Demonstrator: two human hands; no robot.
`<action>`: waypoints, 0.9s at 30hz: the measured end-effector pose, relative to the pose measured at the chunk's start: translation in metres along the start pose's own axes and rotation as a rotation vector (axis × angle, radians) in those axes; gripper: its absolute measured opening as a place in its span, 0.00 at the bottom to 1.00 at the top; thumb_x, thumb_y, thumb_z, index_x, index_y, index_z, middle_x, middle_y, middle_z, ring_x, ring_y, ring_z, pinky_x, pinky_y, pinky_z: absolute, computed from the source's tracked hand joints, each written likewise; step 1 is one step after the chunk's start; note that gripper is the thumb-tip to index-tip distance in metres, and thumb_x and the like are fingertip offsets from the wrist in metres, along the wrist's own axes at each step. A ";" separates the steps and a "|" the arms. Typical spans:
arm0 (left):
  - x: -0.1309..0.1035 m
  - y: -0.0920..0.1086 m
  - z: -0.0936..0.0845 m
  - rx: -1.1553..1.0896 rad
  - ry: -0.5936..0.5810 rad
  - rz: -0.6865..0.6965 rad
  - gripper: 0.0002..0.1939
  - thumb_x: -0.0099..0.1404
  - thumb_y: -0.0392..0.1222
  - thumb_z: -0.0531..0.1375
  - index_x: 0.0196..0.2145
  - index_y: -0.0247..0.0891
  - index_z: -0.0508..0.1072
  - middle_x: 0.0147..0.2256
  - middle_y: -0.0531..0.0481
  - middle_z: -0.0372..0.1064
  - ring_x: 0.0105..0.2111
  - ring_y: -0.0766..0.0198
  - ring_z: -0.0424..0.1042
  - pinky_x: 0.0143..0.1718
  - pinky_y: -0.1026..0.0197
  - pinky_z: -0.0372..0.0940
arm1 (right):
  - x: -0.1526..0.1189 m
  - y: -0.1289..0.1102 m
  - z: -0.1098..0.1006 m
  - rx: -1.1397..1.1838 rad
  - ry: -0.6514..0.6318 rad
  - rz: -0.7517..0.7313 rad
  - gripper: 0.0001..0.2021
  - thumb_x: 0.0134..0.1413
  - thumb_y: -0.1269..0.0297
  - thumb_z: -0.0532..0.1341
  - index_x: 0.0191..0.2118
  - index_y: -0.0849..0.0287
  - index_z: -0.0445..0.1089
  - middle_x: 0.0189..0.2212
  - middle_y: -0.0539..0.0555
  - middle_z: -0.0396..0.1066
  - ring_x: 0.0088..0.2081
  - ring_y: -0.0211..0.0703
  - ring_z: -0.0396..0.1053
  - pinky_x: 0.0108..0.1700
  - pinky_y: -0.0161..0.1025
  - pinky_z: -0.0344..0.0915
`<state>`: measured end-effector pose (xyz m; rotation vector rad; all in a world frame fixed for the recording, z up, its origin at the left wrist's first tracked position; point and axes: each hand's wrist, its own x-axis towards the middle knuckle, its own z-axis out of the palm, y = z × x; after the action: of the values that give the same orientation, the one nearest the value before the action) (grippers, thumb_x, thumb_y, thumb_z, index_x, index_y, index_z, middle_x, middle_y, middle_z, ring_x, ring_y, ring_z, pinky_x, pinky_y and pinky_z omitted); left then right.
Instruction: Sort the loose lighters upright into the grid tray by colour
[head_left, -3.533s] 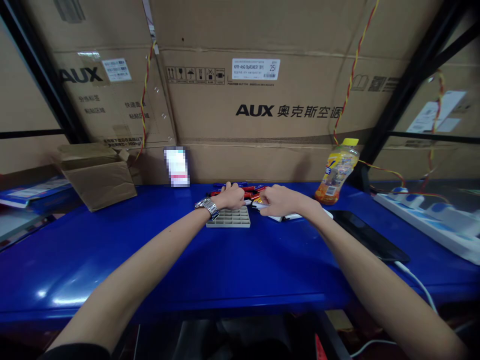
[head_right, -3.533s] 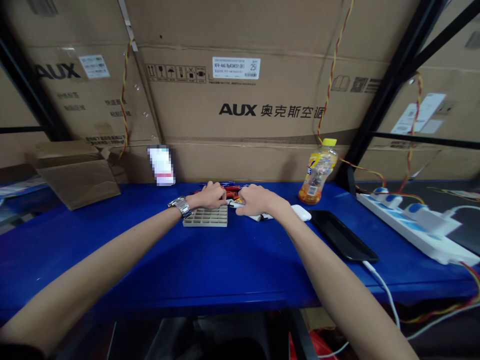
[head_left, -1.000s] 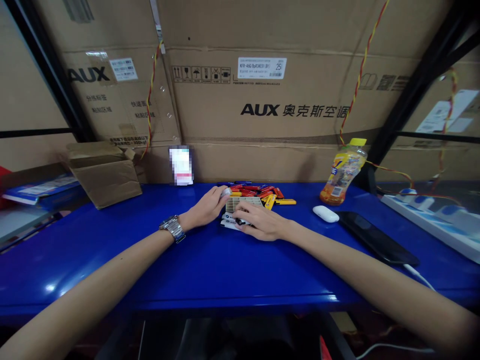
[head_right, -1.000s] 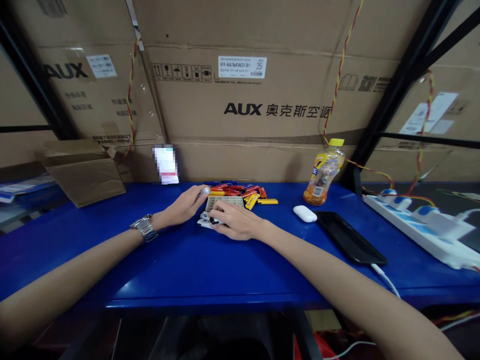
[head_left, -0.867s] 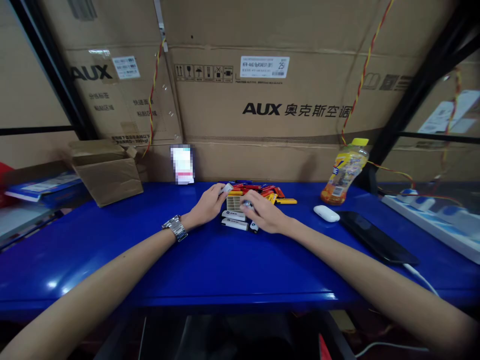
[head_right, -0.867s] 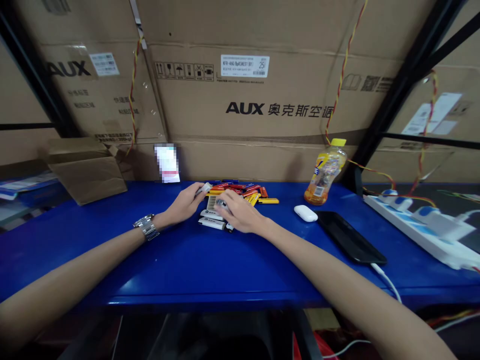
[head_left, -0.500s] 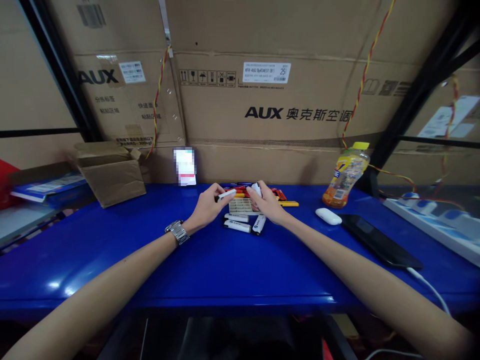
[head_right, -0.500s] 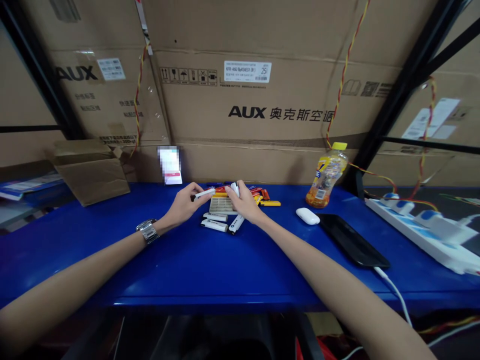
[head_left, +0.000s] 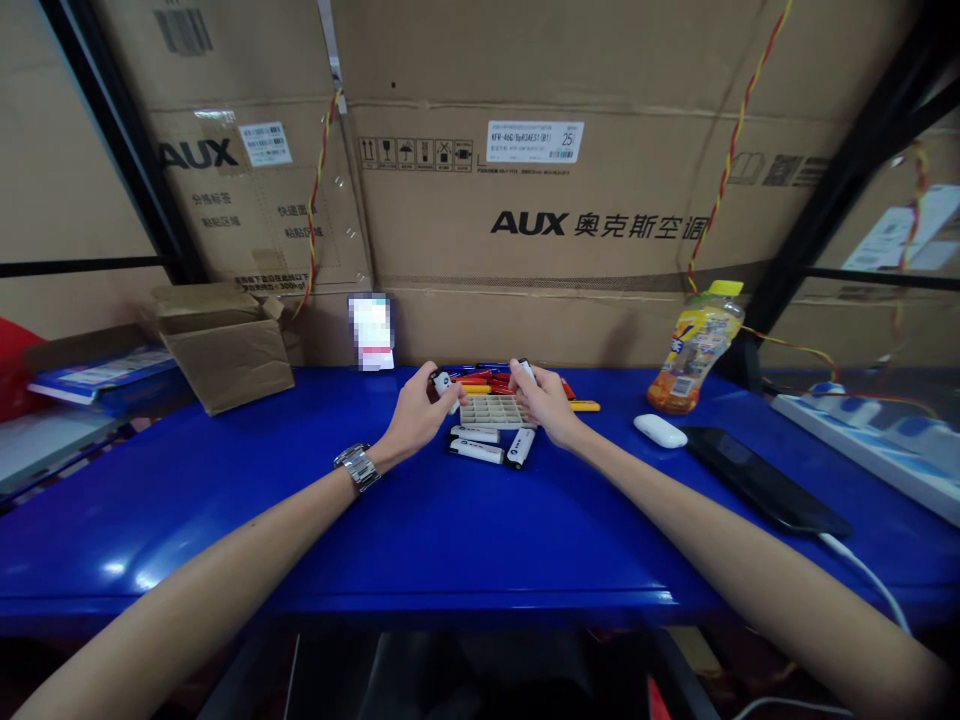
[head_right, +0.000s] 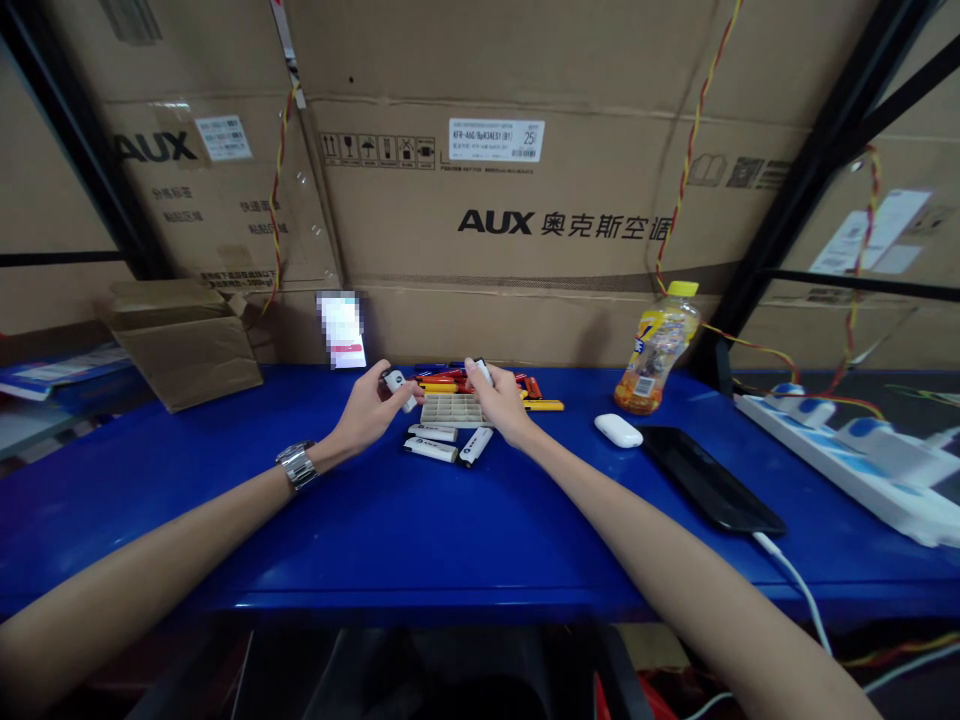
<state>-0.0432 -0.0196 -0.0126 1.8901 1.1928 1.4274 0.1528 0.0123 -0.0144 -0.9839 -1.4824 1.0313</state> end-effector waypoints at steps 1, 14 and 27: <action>0.000 0.000 0.001 -0.037 -0.008 -0.004 0.11 0.64 0.46 0.56 0.31 0.40 0.58 0.28 0.50 0.71 0.27 0.64 0.71 0.29 0.61 0.65 | -0.001 -0.001 0.000 0.020 0.002 0.028 0.26 0.48 0.36 0.58 0.23 0.56 0.57 0.12 0.40 0.45 0.12 0.27 0.41 0.13 0.30 0.41; -0.002 0.004 0.004 -0.133 0.068 -0.231 0.23 0.62 0.56 0.56 0.19 0.40 0.54 0.16 0.59 0.48 0.13 0.74 0.49 0.12 0.67 0.48 | 0.000 0.005 0.003 -0.112 0.167 0.023 0.23 0.45 0.51 0.62 0.16 0.53 0.47 0.09 0.42 0.42 0.13 0.29 0.43 0.13 0.33 0.43; -0.004 -0.002 0.005 0.186 0.062 -0.113 0.13 0.57 0.46 0.57 0.20 0.38 0.61 0.14 0.57 0.55 0.15 0.71 0.56 0.16 0.65 0.46 | 0.001 0.010 0.005 -0.145 0.187 -0.049 0.16 0.41 0.63 0.59 0.14 0.54 0.50 0.08 0.43 0.46 0.12 0.30 0.46 0.12 0.33 0.45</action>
<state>-0.0396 -0.0213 -0.0173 1.8762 1.4833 1.3647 0.1485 0.0153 -0.0241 -1.1095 -1.4338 0.7824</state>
